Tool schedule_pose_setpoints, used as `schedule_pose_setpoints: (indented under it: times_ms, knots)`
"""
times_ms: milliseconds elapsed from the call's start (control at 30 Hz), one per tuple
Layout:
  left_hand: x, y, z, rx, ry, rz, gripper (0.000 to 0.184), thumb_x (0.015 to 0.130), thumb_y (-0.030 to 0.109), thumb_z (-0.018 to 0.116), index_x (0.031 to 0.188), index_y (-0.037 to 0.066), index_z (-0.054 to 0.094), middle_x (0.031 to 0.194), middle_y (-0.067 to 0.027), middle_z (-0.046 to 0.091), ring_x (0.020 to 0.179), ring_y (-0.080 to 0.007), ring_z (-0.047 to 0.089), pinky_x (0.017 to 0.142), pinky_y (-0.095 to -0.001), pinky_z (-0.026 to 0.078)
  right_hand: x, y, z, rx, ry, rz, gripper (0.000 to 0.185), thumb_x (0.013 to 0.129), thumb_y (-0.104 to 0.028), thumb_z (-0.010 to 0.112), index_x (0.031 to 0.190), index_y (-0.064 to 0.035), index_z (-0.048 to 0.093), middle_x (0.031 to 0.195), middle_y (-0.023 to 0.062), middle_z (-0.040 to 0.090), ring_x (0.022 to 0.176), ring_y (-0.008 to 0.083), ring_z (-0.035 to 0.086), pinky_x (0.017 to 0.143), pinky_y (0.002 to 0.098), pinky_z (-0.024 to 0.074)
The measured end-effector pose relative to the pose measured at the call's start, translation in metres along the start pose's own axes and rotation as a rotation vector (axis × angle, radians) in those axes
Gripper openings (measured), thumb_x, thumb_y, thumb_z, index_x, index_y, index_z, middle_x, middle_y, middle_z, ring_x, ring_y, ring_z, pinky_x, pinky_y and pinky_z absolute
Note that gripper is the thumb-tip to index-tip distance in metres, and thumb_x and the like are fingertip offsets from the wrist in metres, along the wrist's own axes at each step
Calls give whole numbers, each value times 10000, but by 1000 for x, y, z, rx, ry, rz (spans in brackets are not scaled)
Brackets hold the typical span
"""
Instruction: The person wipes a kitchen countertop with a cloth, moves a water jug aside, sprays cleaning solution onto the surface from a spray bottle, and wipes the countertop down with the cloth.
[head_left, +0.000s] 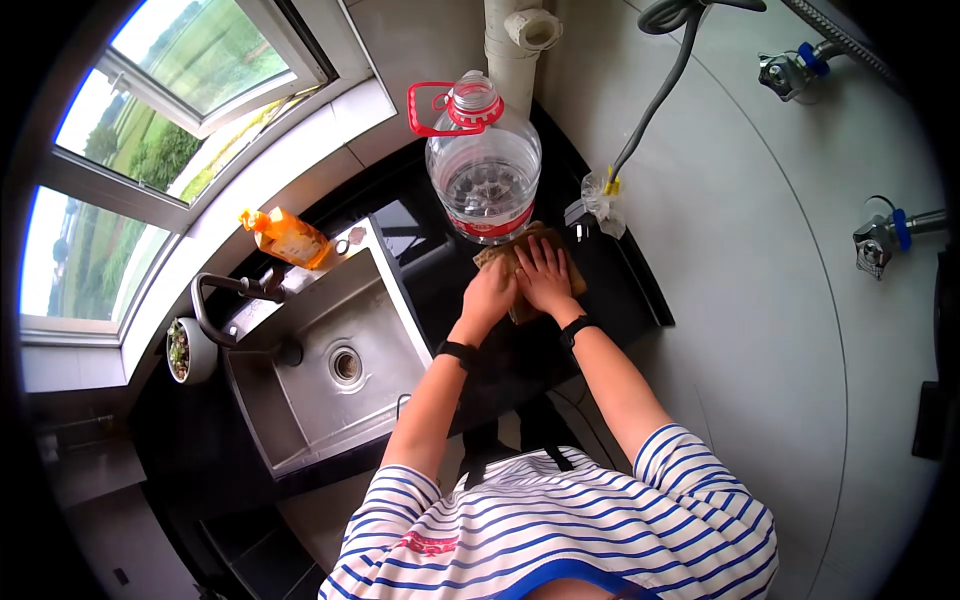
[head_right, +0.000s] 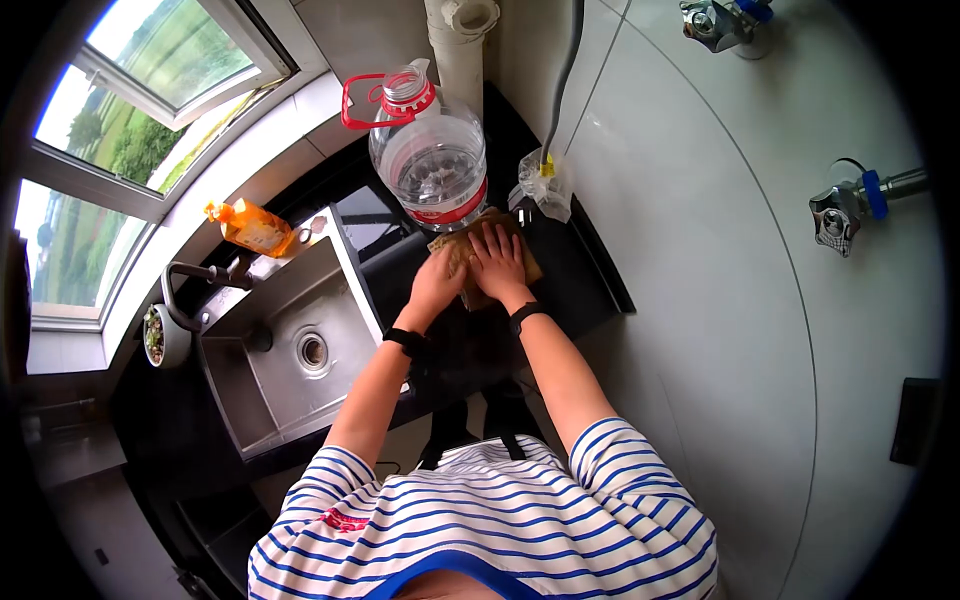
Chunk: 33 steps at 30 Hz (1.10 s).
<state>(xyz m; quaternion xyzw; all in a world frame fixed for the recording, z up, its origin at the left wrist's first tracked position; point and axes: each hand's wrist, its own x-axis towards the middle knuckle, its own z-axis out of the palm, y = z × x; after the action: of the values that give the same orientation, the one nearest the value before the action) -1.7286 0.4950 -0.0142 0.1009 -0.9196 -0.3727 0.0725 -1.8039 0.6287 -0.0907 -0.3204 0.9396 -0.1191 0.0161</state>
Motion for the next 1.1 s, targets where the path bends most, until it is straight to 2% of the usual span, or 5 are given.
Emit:
schedule_pose_setpoints:
  times_ms: [133, 233, 500, 733, 1100]
  knots:
    - [43, 12, -80, -515, 363, -120, 369, 961, 246, 547, 1186, -46, 552, 1028, -93, 646, 906, -158, 622, 796, -274, 488, -17, -2, -1, 29, 14, -5, 524, 969, -370, 375, 1464, -207, 321, 1552, 63, 214, 1430, 276, 161, 1157, 501, 78]
    - [77, 46, -138, -981, 487, -140, 453, 961, 368, 531, 1208, -12, 551, 1110, -98, 587, 936, -172, 583, 846, -317, 484, -36, -5, 0, 11, 24, -15, 530, 969, -358, 386, 1464, -182, 318, 1550, 69, 213, 1429, 281, 163, 1158, 497, 89]
    - [145, 91, -207, -1652, 109, -127, 186, 949, 188, 514, 923, 10, 559, 798, -70, 600, 757, -204, 607, 775, -358, 491, -91, -4, -18, 34, -80, -64, 599, 956, -381, 434, 1473, -118, 284, 1557, 83, 186, 1437, 270, 144, 1168, 452, 98]
    - [102, 104, -221, -1788, -52, -206, 314, 928, 228, 444, 641, 100, 440, 466, 20, 262, 420, -151, 273, 589, -323, 410, -79, 7, -38, 142, -317, -103, 768, 894, -417, 552, 1491, -85, 201, 1564, 125, 134, 1442, 298, 120, 1161, 458, 133]
    - [15, 123, -234, -1527, 12, -90, 335, 928, 307, 492, 638, 159, 413, 452, 55, 240, 423, -99, 238, 512, -277, 245, 25, -83, -96, 925, 293, -57, 1363, 575, -368, 890, 1455, 29, -72, 1511, 304, 62, 1419, 398, 140, 1151, 421, 205]
